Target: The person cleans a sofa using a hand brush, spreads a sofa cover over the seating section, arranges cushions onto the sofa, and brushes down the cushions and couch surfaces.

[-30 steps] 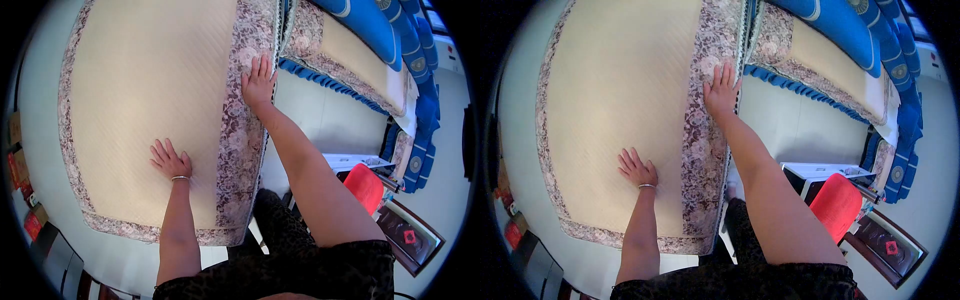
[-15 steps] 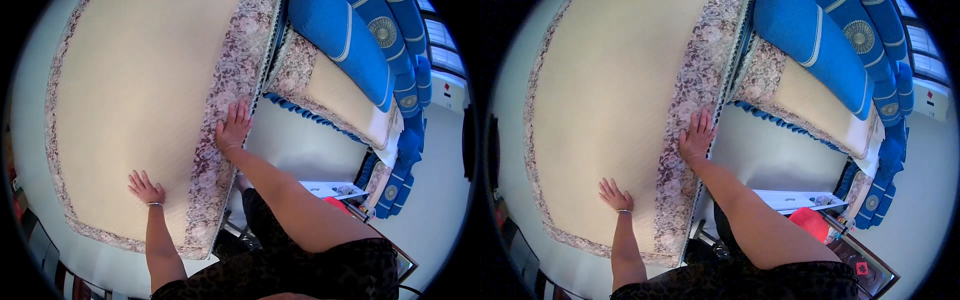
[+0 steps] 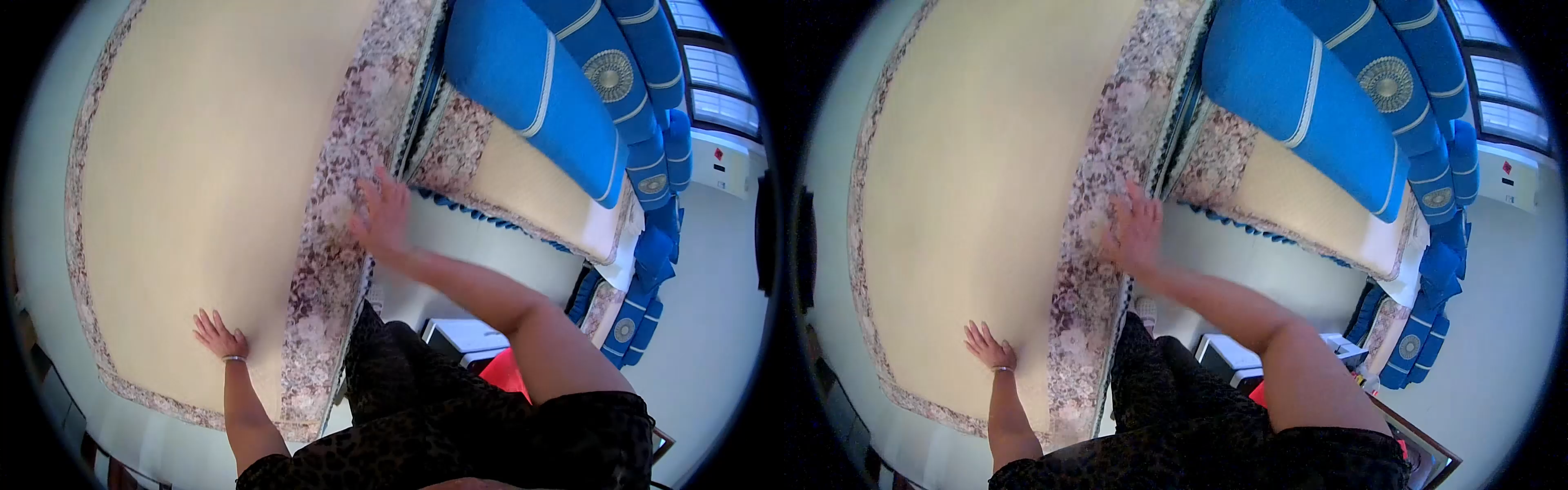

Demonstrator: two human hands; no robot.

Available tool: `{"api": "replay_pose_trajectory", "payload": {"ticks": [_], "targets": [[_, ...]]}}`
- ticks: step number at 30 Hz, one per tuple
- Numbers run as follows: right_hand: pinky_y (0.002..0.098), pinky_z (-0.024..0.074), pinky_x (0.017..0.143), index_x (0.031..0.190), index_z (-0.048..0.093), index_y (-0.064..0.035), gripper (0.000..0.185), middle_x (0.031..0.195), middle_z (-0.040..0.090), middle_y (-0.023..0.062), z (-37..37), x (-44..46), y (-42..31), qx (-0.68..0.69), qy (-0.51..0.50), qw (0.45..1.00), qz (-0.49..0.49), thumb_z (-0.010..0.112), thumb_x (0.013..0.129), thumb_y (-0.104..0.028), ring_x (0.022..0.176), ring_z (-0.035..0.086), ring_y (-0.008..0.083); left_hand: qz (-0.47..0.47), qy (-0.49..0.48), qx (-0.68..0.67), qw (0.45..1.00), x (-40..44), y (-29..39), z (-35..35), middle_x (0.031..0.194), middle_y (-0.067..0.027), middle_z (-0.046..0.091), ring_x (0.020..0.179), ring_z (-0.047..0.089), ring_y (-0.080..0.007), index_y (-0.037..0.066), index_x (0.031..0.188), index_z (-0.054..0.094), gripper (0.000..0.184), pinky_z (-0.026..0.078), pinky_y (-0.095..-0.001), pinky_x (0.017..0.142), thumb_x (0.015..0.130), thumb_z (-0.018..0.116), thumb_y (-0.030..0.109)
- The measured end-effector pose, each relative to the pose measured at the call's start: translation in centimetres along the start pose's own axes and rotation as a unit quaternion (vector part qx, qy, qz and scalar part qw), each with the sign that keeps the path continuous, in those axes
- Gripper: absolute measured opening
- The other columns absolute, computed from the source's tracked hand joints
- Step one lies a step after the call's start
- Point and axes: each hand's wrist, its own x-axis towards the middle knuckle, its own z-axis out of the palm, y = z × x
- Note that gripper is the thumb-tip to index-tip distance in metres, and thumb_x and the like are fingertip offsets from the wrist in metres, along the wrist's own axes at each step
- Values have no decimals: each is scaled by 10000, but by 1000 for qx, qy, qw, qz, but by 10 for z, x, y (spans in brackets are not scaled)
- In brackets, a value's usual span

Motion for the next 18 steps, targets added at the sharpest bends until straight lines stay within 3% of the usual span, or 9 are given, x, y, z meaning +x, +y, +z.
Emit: {"api": "replay_pose_trajectory", "payload": {"ticks": [3, 5, 8, 10, 15, 18], "targets": [[514, 196, 1039, 1169, 521, -60, 494, 1400, 290, 168, -77, 123, 32, -136, 83, 980, -118, 643, 745, -282, 1237, 308, 361, -16, -22, 5, 1000, 0, 2, -3, 1471, -203, 142, 1363, 95, -406, 94, 1355, 254, 840, 75, -622, 1054, 616, 643, 185], [494, 194, 1048, 1105, 587, -63, 472, 1339, 381, 134, -112, 198, 64, -245, 71, 951, -176, 648, 747, -364, 1236, 317, 312, -6, -28, 7, 1000, 0, 3, -5, 1473, -205, 127, 1365, 84, -404, 89, 1360, 237, 835, 72, -620, 1057, 635, 638, 193], [482, 164, 1061, 1098, 631, -94, 556, 1294, 453, 86, -158, 254, 91, -429, -92, 891, -119, 541, 783, -543, 1269, 299, 268, -12, -61, 23, 998, 8, 6, -18, 1478, -200, 109, 1368, 64, -401, 81, 1362, 227, 815, 69, -602, 1070, 668, 635, 212], [474, 144, 1064, 1106, 633, -94, 602, 1286, 459, 80, -174, 263, 93, -508, -215, 832, -56, 532, 774, -585, 1260, 302, 260, -26, -106, 37, 993, 7, 9, -27, 1482, -194, 98, 1373, 52, -391, 78, 1363, 222, 795, 68, -580, 1083, 695, 628, 223], [453, 152, 1041, 1070, 658, -86, 602, 1218, 494, 77, -195, 207, 121, -463, -215, 858, -56, 554, 750, -584, 1211, 322, 254, -60, -180, 66, 980, 17, 20, -51, 1487, -177, 88, 1380, 47, -362, 83, 1376, 219, 730, 67, -543, 1099, 764, 578, 255], [445, 195, 1012, 974, 684, -79, 517, 1174, 496, 80, -209, 173, 156, -453, -258, 853, 26, 582, 744, -531, 1153, 343, 250, -104, -210, 57, 971, 24, 33, -61, 1484, -176, 105, 1380, 60, -356, 73, 1368, 253, 670, 83, -535, 1097, 803, 532, 300]]}}
